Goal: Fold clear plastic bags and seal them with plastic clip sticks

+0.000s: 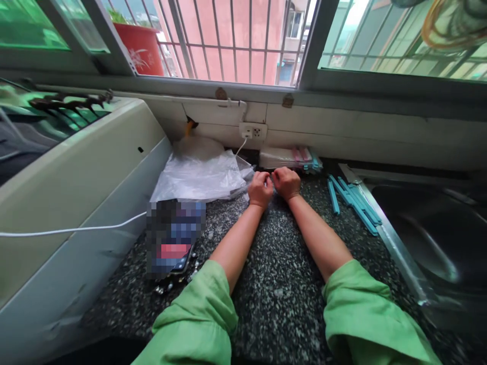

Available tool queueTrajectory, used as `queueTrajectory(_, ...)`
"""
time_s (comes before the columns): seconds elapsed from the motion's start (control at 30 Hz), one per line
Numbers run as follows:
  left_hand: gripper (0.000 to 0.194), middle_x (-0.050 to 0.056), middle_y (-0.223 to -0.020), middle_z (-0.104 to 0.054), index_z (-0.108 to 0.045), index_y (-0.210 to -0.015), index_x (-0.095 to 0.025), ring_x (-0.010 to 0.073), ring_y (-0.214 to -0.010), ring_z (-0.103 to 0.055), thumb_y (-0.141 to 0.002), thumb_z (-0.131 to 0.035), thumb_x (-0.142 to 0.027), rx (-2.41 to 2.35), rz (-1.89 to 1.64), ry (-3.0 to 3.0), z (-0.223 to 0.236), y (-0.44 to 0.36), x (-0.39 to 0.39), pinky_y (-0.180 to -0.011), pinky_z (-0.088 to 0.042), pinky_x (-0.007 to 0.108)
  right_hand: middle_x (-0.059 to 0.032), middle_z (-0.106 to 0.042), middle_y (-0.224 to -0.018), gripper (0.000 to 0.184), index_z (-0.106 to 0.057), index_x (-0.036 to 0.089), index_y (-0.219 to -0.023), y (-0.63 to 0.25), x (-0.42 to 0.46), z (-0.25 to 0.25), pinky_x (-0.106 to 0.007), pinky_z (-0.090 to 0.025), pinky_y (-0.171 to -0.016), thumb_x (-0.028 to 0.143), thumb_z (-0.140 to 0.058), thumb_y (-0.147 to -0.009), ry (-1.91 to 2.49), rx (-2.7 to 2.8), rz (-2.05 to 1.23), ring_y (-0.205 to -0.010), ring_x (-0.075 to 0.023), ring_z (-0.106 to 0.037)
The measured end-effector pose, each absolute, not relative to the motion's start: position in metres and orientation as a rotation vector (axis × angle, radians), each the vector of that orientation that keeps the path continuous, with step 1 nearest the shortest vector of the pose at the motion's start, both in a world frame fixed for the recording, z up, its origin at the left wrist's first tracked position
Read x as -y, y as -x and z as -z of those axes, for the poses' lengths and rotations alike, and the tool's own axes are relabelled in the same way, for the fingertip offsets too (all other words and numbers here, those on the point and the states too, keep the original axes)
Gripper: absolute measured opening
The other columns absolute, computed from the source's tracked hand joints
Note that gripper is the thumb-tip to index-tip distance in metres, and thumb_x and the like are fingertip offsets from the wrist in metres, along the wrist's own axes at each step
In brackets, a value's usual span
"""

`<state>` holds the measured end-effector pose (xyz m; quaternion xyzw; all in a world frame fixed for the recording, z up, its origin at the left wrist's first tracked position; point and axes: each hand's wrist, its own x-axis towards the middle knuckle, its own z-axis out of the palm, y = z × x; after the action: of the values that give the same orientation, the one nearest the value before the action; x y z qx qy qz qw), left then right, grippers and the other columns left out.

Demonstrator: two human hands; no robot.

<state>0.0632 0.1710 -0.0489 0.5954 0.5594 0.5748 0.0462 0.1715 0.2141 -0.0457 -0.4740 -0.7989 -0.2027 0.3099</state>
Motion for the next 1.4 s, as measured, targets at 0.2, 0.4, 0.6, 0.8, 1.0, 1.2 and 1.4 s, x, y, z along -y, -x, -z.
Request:
queueTrajectory(0.2,0.010,0.001,-0.067,-0.050,-0.053,-0.071,-0.019,0.0144,-0.064,-0.050,-0.073,-0.046,-0.012,-1.720,-2.016,-1.739,0.049,-0.037,-0.121,-0.064,-0.044,0.026,-0.0049,-0.061,-0.079,0.023,-0.064,0.020,-0.099,-0.121,-0.176,0.044,-0.025,-0.028,-0.061,0.022,-0.045,-0.087,1.034,2.283,0.413,-0.070,-0.0146,-0.049)
queueTrajectory(0.4,0.011,-0.001,-0.065,-0.048,-0.054,-0.073,-0.019,0.0122,-0.057,-0.046,-0.073,-0.046,-0.012,-1.765,-2.031,-1.632,0.050,-0.019,-0.081,-0.060,-0.043,0.026,-0.0052,-0.061,-0.078,0.019,-0.065,0.020,-0.089,-0.094,-0.155,0.035,-0.027,-0.025,-0.061,0.023,-0.047,-0.086,1.120,2.282,0.389,-0.069,-0.0145,-0.048)
queueTrajectory(0.6,0.019,0.004,-0.078,-0.052,-0.059,-0.088,-0.018,0.0156,-0.071,-0.052,-0.075,-0.046,-0.014,-1.859,-1.907,-1.720,0.045,-0.012,-0.056,-0.069,-0.045,0.029,-0.0060,-0.060,-0.076,0.021,-0.064,0.019,-0.080,-0.101,-0.144,0.031,-0.028,-0.026,-0.063,0.020,-0.044,-0.086,1.131,2.184,0.411,-0.066,-0.0150,-0.048)
queueTrajectory(0.8,0.032,0.010,-0.094,-0.058,-0.061,-0.107,-0.021,0.0242,-0.091,-0.053,-0.076,-0.054,-0.021,-2.119,-1.553,-2.133,0.034,-0.002,-0.039,-0.084,-0.039,0.038,-0.0040,-0.060,-0.073,0.015,-0.064,0.019,-0.078,-0.134,-0.125,0.036,-0.027,-0.031,-0.065,0.022,-0.049,-0.082,1.081,2.034,0.409,-0.065,-0.0148,-0.050)
queueTrajectory(1.0,0.031,0.010,-0.099,-0.061,-0.064,-0.104,-0.024,0.0261,-0.098,-0.051,-0.074,-0.058,-0.020,-2.040,-1.216,-2.470,0.027,-0.006,-0.033,-0.087,-0.033,0.040,-0.0025,-0.060,-0.069,0.013,-0.063,0.020,-0.074,-0.195,-0.086,0.039,-0.026,-0.035,-0.064,0.022,-0.052,-0.080,1.025,2.038,0.492,-0.063,-0.0137,-0.050)
queueTrajectory(1.2,0.015,0.007,-0.087,-0.061,-0.067,-0.070,-0.024,0.0243,-0.090,-0.052,-0.075,-0.054,-0.018,-1.894,-1.192,-2.538,0.026,-0.010,-0.032,-0.082,-0.037,0.040,-0.0016,-0.059,-0.066,0.012,-0.063,0.022,-0.074,-0.256,-0.039,0.037,-0.026,-0.038,-0.063,0.021,-0.053,-0.080,1.035,2.092,0.525,-0.063,-0.0138,-0.053)
queueTrajectory(1.4,0.011,0.005,-0.089,-0.062,-0.066,-0.074,-0.023,0.0219,-0.090,-0.052,-0.072,-0.057,-0.018,-1.640,-1.268,-2.529,0.026,-0.021,-0.013,-0.084,-0.040,0.036,-0.0058,-0.061,-0.084,0.029,-0.059,0.020,-0.107,-0.296,-0.013,0.041,-0.029,-0.045,-0.063,0.025,-0.055,-0.079,1.130,2.128,0.343,-0.069,-0.0167,-0.056)
